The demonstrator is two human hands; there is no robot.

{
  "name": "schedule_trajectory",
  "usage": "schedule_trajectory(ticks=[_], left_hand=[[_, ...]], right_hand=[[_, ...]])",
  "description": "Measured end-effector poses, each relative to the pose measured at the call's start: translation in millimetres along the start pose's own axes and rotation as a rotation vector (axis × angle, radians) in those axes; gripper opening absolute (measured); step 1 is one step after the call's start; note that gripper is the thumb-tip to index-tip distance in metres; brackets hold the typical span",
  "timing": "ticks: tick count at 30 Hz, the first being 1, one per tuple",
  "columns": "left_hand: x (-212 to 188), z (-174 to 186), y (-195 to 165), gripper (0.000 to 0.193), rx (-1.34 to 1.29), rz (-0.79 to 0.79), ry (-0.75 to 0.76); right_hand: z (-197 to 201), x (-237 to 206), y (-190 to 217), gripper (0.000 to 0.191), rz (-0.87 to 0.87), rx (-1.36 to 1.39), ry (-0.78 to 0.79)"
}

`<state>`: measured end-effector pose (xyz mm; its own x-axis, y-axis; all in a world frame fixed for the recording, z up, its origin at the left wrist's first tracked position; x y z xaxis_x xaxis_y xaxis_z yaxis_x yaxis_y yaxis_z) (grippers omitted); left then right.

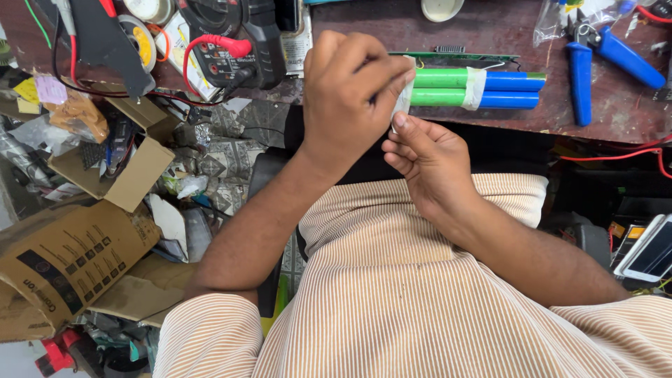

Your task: The person solders connections on a battery pack made of blue and green cylindrical cells using a soldering iron and solder wire, then wraps white tape around the cells and presses the pack into a black casing on the workbench.

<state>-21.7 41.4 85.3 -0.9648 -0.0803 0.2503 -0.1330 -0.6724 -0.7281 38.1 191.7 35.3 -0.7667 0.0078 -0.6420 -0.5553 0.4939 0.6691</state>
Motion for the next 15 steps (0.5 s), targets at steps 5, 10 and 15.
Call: schedule_trajectory(ticks=[5, 10, 15], left_hand=[[-7, -4, -6, 0.017, 0.275, -0.13, 0.009], [-7, -1, -9, 0.025, 0.359, -0.157, 0.059], [-3, 12, -4, 0.054, 0.229, -0.191, 0.253]], right_hand=[[3, 3, -3, 0.017, 0.026, -0.01, 0.023], [11, 6, -7, 0.019, 0.037, -0.046, 0.056], [20, 9, -13, 0.02, 0.11, -0.007, 0.097]])
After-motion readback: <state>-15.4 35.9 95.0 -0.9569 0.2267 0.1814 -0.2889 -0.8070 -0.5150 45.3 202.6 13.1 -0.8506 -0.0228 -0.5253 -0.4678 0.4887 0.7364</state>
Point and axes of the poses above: each hand's wrist, its own x-axis towards the middle knuckle, its own z-axis out of the back of the hand, y = z × x, the point moved 3 cm from there along x, towards the middle knuckle, and after that the axes turned 15 degrees about z, right-handed, at the moved point
